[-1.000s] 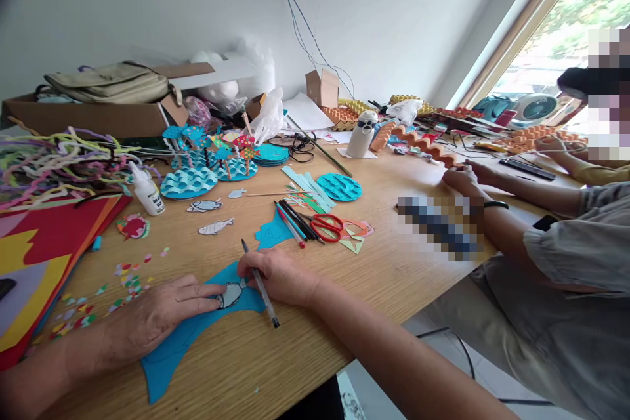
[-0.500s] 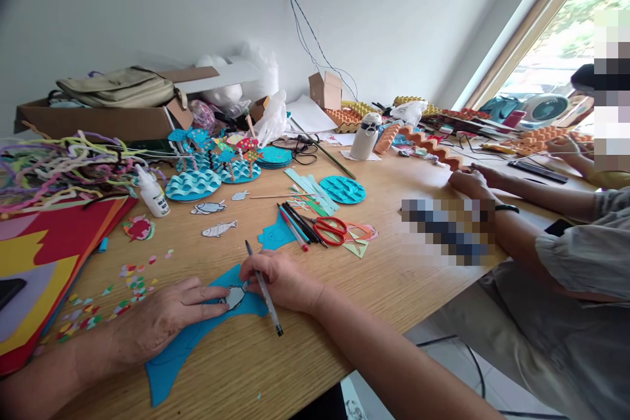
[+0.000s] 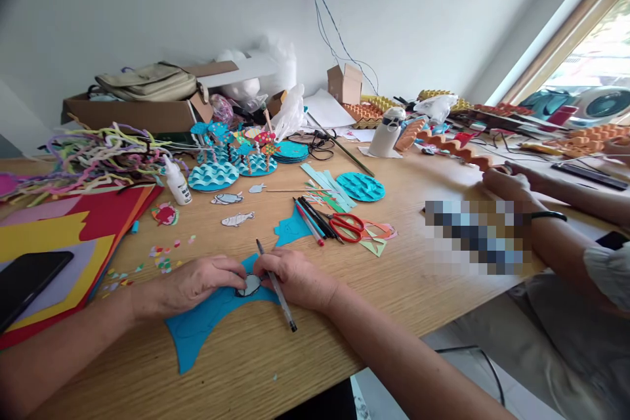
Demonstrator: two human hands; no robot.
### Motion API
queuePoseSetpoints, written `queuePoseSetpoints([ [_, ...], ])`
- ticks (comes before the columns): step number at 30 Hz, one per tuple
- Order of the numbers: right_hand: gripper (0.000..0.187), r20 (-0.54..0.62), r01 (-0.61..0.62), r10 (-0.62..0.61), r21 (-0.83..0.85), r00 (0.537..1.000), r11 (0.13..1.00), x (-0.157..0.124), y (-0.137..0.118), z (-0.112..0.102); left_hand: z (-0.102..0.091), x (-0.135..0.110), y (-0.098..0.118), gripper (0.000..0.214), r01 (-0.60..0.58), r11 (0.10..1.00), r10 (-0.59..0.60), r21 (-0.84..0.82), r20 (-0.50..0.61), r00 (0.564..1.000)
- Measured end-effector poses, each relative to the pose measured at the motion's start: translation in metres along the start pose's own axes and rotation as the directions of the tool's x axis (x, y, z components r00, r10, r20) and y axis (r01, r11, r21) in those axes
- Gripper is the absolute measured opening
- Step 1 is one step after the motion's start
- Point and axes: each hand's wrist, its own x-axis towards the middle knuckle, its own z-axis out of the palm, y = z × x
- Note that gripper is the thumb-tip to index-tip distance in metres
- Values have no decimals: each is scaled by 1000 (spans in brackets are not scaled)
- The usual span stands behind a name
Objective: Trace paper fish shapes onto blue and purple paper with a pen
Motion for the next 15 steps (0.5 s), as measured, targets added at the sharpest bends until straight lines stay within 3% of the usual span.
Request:
queuePoseSetpoints([
  [7, 4, -39, -33, 34, 26, 999, 999, -4, -4, -4, 7, 4, -1, 28, 11, 1000, -13, -28, -93, 996],
  [12, 29, -213, -132, 172, 190, 962, 973, -15, -23, -27, 7, 5, 0, 28, 6, 999, -13, -47, -133, 991],
  [15, 33, -214, -121, 170, 225, 962, 967, -20, -44, -32, 6, 8, -1, 27, -14, 998, 6, -57, -137, 991],
])
